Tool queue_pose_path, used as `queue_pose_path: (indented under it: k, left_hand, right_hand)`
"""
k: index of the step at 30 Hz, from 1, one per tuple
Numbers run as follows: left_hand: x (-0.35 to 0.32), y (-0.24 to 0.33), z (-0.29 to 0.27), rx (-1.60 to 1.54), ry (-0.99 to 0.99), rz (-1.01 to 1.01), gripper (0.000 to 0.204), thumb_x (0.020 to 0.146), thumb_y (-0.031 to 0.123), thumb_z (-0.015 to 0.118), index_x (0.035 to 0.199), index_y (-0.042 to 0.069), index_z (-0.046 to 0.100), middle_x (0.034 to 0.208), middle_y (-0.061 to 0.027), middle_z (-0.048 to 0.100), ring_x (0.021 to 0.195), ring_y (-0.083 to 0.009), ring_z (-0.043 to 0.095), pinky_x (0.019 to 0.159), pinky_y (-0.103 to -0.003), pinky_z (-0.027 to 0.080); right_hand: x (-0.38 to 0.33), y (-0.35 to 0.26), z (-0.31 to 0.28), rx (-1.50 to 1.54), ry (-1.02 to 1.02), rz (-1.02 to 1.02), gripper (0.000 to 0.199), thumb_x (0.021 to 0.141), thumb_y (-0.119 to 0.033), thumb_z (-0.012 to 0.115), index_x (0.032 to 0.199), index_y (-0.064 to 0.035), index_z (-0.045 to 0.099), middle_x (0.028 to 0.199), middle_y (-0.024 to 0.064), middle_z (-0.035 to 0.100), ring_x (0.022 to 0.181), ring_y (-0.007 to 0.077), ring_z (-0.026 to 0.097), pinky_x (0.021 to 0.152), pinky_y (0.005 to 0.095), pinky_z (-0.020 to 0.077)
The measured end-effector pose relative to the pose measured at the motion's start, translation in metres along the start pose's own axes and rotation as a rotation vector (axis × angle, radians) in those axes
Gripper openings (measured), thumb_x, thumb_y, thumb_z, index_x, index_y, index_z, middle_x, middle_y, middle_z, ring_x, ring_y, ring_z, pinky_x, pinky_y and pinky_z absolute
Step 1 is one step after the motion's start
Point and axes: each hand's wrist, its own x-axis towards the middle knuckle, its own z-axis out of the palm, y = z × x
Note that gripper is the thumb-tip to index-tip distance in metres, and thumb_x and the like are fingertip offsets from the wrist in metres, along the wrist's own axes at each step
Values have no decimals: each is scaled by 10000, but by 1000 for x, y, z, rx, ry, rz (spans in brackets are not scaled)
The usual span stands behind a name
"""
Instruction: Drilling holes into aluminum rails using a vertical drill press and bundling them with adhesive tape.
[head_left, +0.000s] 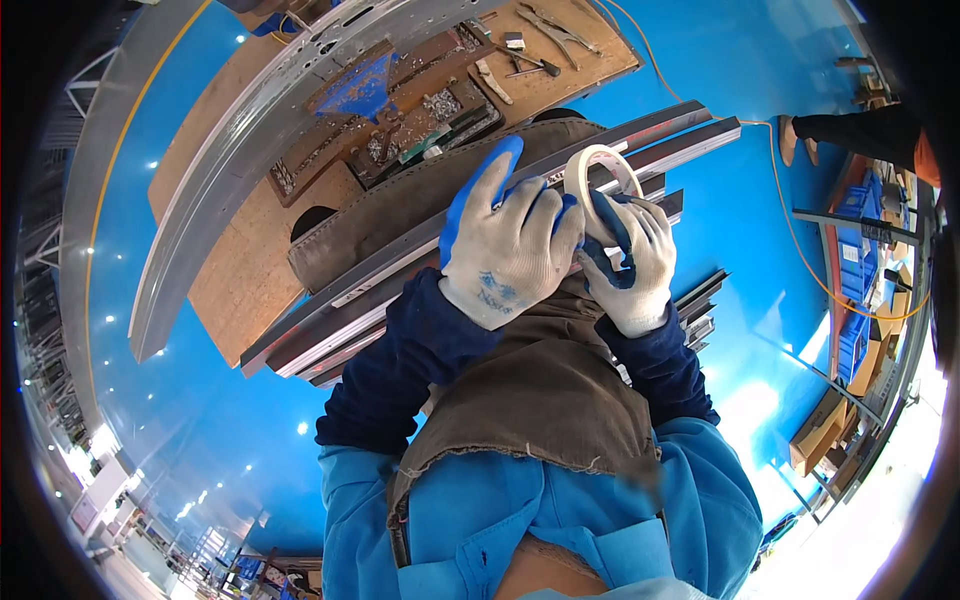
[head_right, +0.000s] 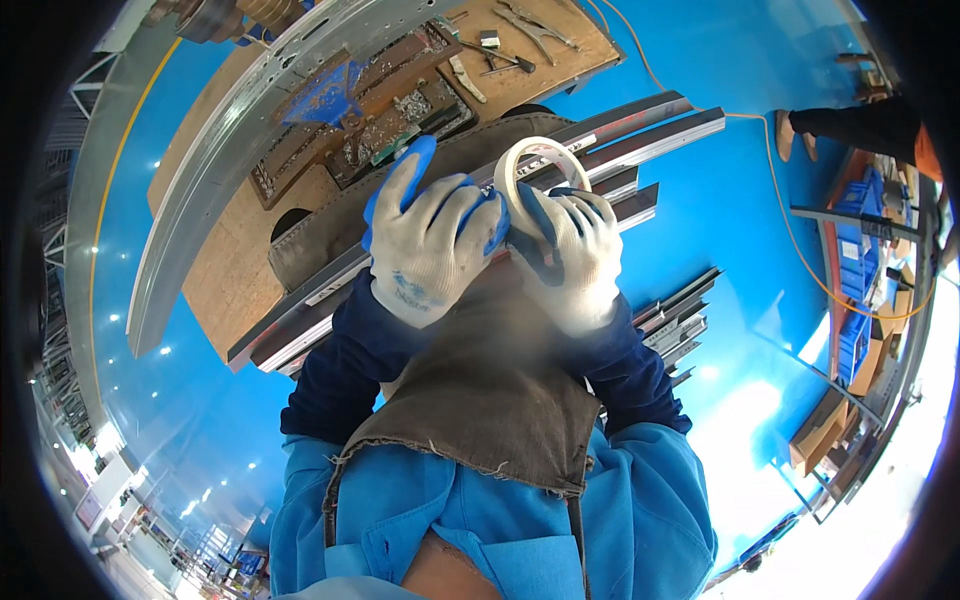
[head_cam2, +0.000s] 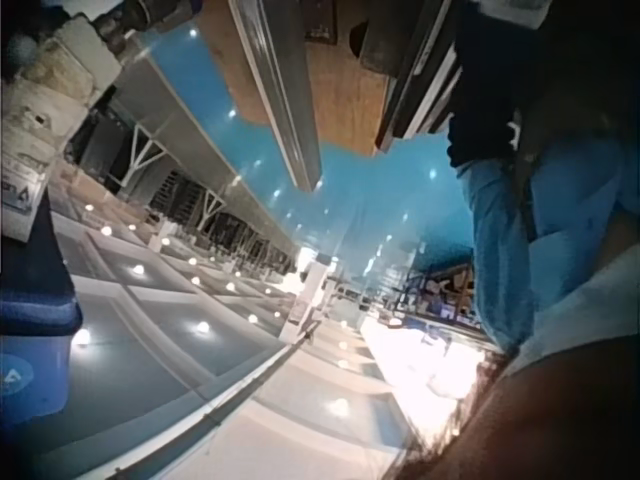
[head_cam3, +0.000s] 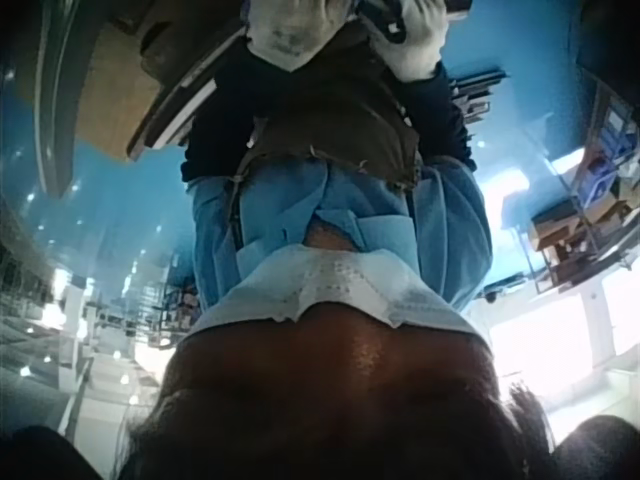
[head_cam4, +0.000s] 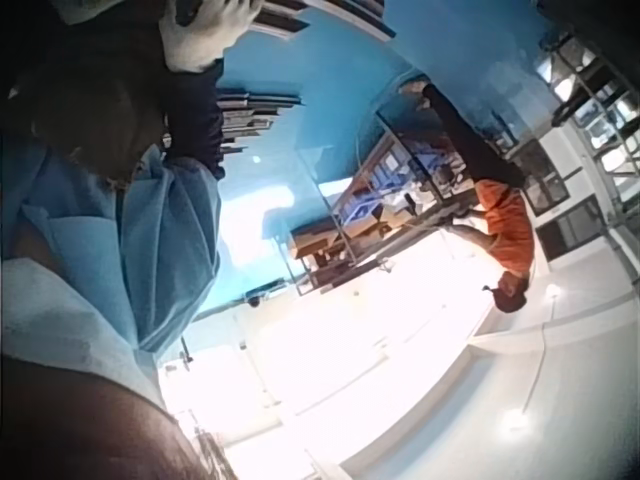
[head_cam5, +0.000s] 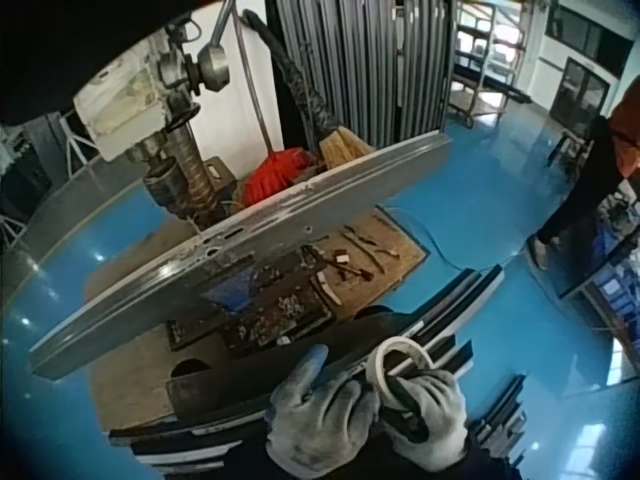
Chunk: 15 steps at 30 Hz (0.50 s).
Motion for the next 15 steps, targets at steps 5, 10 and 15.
queue_pose_path:
  k: [5, 10, 15]
  left_hand:
    - [11, -6, -5, -24, -12, -146, 265, 673, 147, 782, 913, 117, 673, 867, -32, 681, 803, -181, 663, 1059, -469, 390]
    - [12, -31, -14, -401, 10, -388, 278, 694, 193, 770, 938, 112, 667, 834, -33, 668, 787, -180, 660, 1070, -467, 376]
    - [17, -1, 1, -292, 105, -148, 286, 683, 149, 770, 948, 107, 672, 823, -25, 666, 773, -173, 653, 1069, -459, 371]
  right_hand:
    - [2, -2, -4, 56, -10, 76, 512, 593, -126, 794, 1077, -31, 655, 909, 101, 685, 794, 260, 642, 806, 365, 496]
    - [-4, 7, -17, 353, -42, 415, 552, 524, -52, 766, 1065, -6, 665, 942, 139, 666, 850, 296, 615, 792, 362, 501]
    - [8, 2, -19, 74, 8, 53, 487, 610, -140, 780, 1065, -22, 654, 898, 92, 684, 751, 248, 636, 794, 360, 496]
